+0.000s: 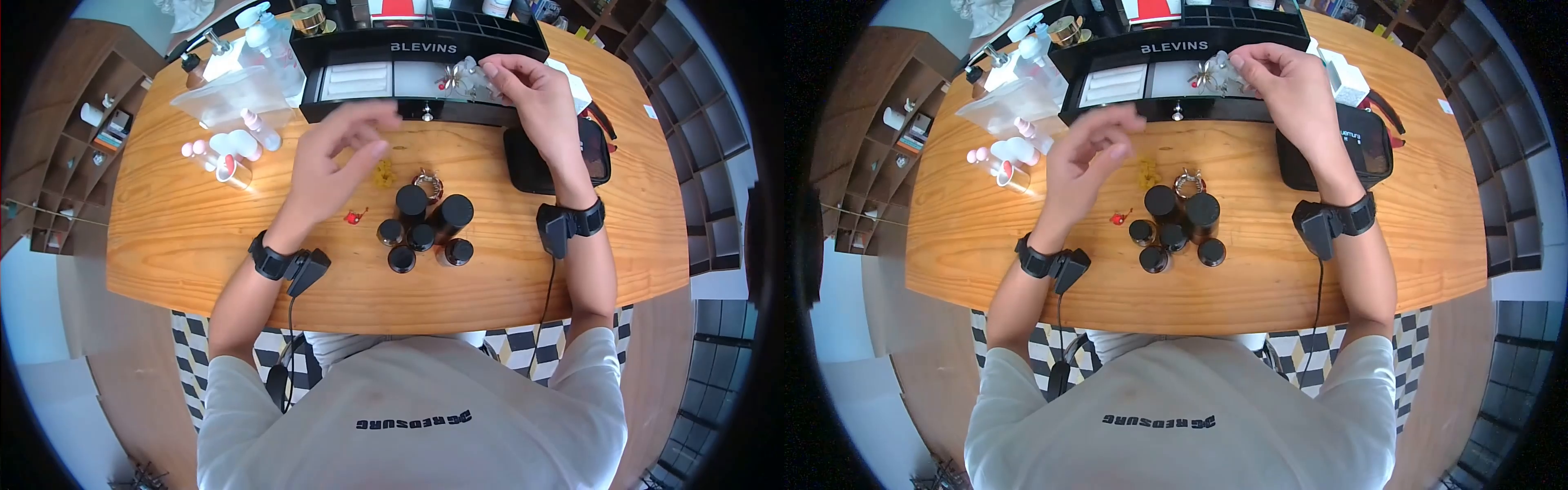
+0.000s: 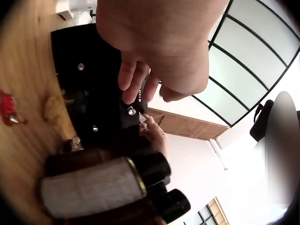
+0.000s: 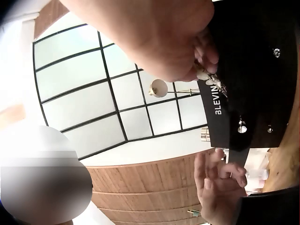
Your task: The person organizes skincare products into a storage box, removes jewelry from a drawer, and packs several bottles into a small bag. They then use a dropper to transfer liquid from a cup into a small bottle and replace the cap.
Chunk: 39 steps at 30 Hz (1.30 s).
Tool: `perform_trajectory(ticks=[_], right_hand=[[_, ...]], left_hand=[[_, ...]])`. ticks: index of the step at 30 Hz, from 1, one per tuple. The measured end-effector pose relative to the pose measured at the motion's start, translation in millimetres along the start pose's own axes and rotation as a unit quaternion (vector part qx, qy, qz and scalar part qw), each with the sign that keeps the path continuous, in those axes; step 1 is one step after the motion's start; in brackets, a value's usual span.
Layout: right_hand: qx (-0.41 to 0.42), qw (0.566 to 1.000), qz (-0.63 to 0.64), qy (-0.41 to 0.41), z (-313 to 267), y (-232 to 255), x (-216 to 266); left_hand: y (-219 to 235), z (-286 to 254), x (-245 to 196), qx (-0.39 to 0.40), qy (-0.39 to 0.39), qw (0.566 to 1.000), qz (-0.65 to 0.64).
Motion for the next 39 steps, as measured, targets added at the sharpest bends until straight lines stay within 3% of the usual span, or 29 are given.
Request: perform_trajectory(ticks=[1,3,7,9,12,13,15,16,18,19,21,25,27,30,32,36,38,39], right_hand=[[0.0,1.0,0.0,-0.003,0,-2,-1],[0.034,0.997,-0.06,0.031,2,-14,9],[0.118,0.974,-0.194,0.005,2,-34,16],[0.083,0.963,-0.233,0.108,-1,-38,29],[0.075,0.961,-0.231,0.132,-3,-38,37],[0.078,0.96,-0.232,0.134,-6,-38,42],[0.069,0.972,-0.201,0.097,-13,-32,57],[0.071,0.972,-0.201,0.098,-16,-30,63],[0.268,0.934,-0.186,0.144,-30,-67,69],[0.269,0.934,-0.185,0.143,-34,-68,66],[0.412,0.868,-0.249,0.117,-56,-100,42],[0.466,0.842,-0.265,0.055,-63,-121,12],[0.465,0.847,-0.247,0.071,-61,-128,7],[0.495,0.833,-0.25,0.001,-60,-136,-10],[0.471,0.832,-0.29,0.045,-57,-135,-6],[0.435,0.86,-0.262,0.053,-49,-116,6],[0.351,0.89,-0.245,0.161,-44,-91,41],[0.351,0.889,-0.245,0.16,-45,-83,50]], left_hand=[[6,-11,10,0.001,0.002,1.0,-0.002],[-12,-25,36,0.141,0.093,0.983,0.067],[-10,-30,48,0.154,0.129,0.973,0.113],[-7,-29,55,0.13,0.124,0.978,0.105],[-15,-32,69,0.141,0.163,0.969,0.12],[-17,-32,73,0.137,0.163,0.97,0.12],[-25,-29,57,0.139,0.055,0.963,0.224],[-24,-29,58,0.138,0.056,0.963,0.224],[-31,-32,65,0.183,0.09,0.952,0.229],[-31,-33,66,0.184,0.092,0.952,0.228],[-30,-34,74,0.193,0.127,0.954,0.189],[-26,-36,79,0.207,0.184,0.951,0.137],[-27,-37,78,0.233,0.186,0.945,0.134],[-28,-38,70,0.28,0.17,0.935,0.137],[-26,-41,68,0.3,0.17,0.929,0.133],[-23,-46,67,0.346,0.191,0.913,0.095],[-22,-46,63,0.352,0.195,0.912,0.086],[-22,-46,62,0.358,0.2,0.909,0.077]])
Point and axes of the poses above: each hand's wrist, its own z-axis towards the middle knuckle, its own y-axis out of the back of the hand, x = y × z, the point moved 10 cm from there along z, towards the middle knuckle, and after that the axes turned 14 degrees about x, right-handed, at the moved point
